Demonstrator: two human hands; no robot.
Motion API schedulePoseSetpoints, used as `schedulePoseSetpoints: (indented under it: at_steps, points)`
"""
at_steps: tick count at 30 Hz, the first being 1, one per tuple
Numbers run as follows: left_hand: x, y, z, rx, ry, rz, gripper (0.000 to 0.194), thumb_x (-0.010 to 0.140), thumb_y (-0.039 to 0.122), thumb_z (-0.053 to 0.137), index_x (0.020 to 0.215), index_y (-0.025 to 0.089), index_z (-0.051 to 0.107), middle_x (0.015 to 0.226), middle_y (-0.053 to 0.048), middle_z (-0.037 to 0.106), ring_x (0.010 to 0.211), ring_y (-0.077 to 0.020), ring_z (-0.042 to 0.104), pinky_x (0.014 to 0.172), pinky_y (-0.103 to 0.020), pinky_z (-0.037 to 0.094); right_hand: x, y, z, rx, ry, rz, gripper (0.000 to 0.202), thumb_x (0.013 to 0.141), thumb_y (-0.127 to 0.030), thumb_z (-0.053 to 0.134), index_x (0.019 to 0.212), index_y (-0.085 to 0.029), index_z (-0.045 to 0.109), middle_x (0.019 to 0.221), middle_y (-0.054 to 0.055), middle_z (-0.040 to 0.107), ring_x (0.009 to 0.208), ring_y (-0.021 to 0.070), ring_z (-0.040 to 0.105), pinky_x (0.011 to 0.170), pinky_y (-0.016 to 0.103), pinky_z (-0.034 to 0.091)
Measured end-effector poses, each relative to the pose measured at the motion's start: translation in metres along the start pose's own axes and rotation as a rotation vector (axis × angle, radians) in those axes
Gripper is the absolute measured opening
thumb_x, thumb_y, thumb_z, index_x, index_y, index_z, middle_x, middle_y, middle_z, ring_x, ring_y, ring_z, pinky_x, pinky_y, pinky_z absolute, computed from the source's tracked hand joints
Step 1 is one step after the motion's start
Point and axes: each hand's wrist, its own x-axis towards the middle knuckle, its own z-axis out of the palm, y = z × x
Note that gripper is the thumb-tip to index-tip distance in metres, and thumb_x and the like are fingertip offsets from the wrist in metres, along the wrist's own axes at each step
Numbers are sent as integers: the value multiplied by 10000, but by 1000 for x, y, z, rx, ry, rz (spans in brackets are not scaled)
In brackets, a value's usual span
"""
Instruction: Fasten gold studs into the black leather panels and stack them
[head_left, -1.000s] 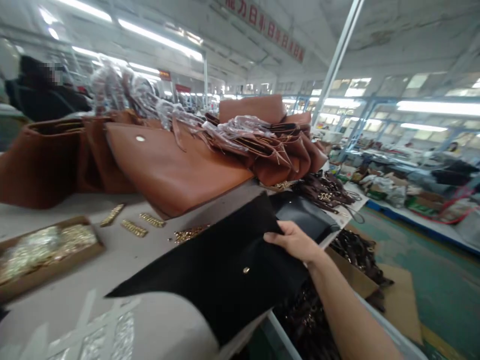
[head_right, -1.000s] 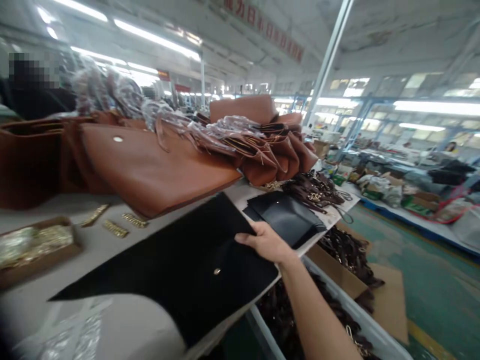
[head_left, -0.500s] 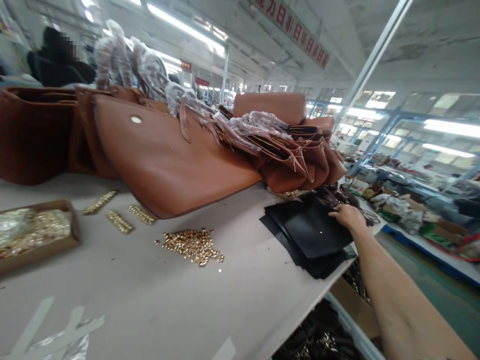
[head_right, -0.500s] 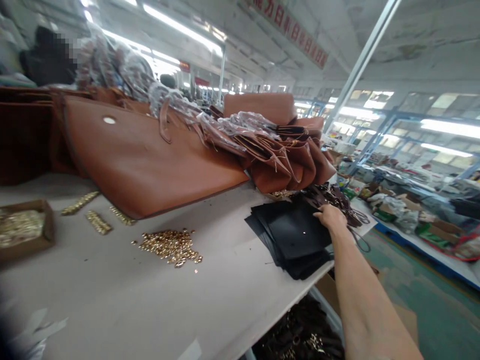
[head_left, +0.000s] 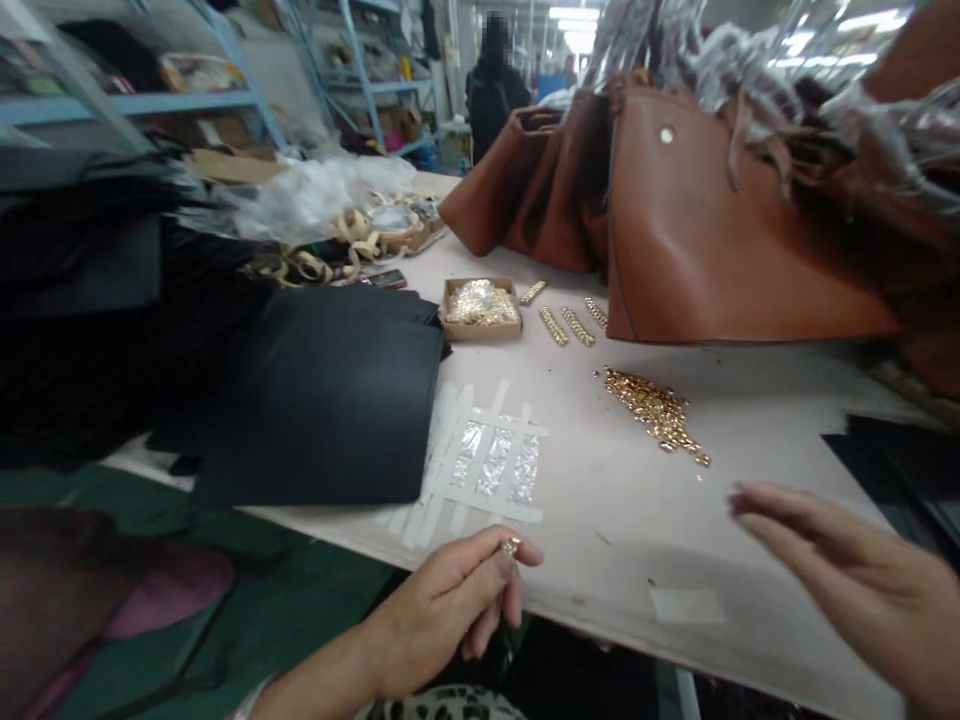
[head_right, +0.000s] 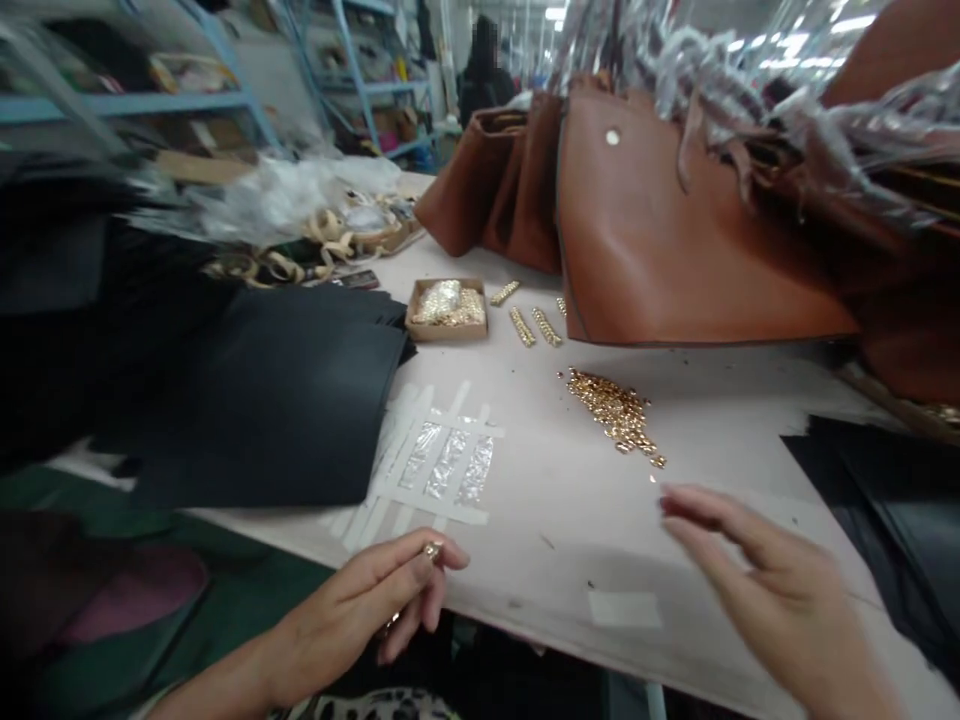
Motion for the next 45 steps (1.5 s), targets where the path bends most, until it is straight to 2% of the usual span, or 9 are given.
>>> schedulePoseSetpoints:
  at_steps: [6, 10, 17, 21, 26, 32, 37, 41, 45]
  points:
    - [-23, -8, -23, -39, -63, 104, 473, 962, 573, 410, 1006, 143, 602, 678, 11, 547, 451, -54, 376, 424, -188, 266, -8, -150, 104, 464, -403, -709, 424, 910, -72, 559, 1302, -233, 550, 1117, 68, 716, 1010, 179, 676, 875, 304, 573]
    - [-42, -14, -42, -77, -52, 170, 558, 917, 658, 432, 861, 136, 620, 644, -8, 547, 434, -57, 369, 403, -190, 263, 1, -194, 135, 613, -455, -900, 346, 939, -62, 531, 1257, -197, 555, 959, 87, 730, 904, 185, 684, 793, 312, 579]
    - [-68, -34, -77, -225, -22, 266, 587, 869, 655, 507, 969, 110, 700, 657, -20, 567, 432, -57, 360, 393, -195, 228, 17, -216, 172, 678, -665, -582, 91, 919, -186, 599, 909, -222, 681, 790, 27, 719, 727, 154, 690, 673, 228, 557]
    - [-78, -45, -91, -425, 351, 233, 489, 781, 622, 643, 937, 158, 639, 476, 92, 420, 354, -39, 242, 361, -174, 185, 38, -231, 200, 473, -569, -303, 169, 907, -339, 617, 897, -213, 730, 743, 20, 704, 677, 160, 671, 617, 224, 532]
    - [-87, -64, -106, -521, 730, 123, 669, 770, 653, 638, 1205, 153, 545, 396, 121, 401, 301, -47, 193, 348, -192, 92, 83, -266, 243, 317, -363, -379, 296, 915, -453, 577, 932, -208, 743, 737, 25, 703, 656, 168, 650, 665, 275, 533]
    - [-88, -71, -112, -584, 816, 137, 846, 763, 638, 678, 1389, 146, 395, 560, 45, 589, 328, -44, 274, 345, -191, 144, 116, -289, 287, 212, -227, -717, 239, 963, -274, 501, 1052, -186, 705, 945, 71, 737, 871, 206, 662, 820, 345, 509]
    - [-86, -62, -117, -640, 895, 212, 463, 729, 565, 760, 945, 189, 597, 543, 106, 397, 394, -25, 210, 371, -176, 175, 97, -283, 279, 180, -377, -758, 209, 975, -241, 508, 1044, -193, 700, 925, 58, 732, 856, 198, 635, 779, 339, 495]
    - [-89, -68, -118, -670, 862, 273, 400, 713, 512, 791, 838, 187, 595, 569, 89, 393, 425, -28, 203, 377, -175, 190, 65, -274, 262, 276, -563, -607, 204, 969, -238, 521, 1077, -227, 693, 931, 43, 729, 859, 183, 661, 770, 318, 507]
    - [-92, -81, -119, -698, 682, 271, 406, 718, 526, 780, 783, 167, 600, 548, 97, 315, 422, -16, 158, 382, -177, 145, 40, -269, 258, 468, -739, -161, 210, 919, -354, 612, 1066, -216, 672, 916, 41, 741, 828, 184, 694, 759, 311, 542]
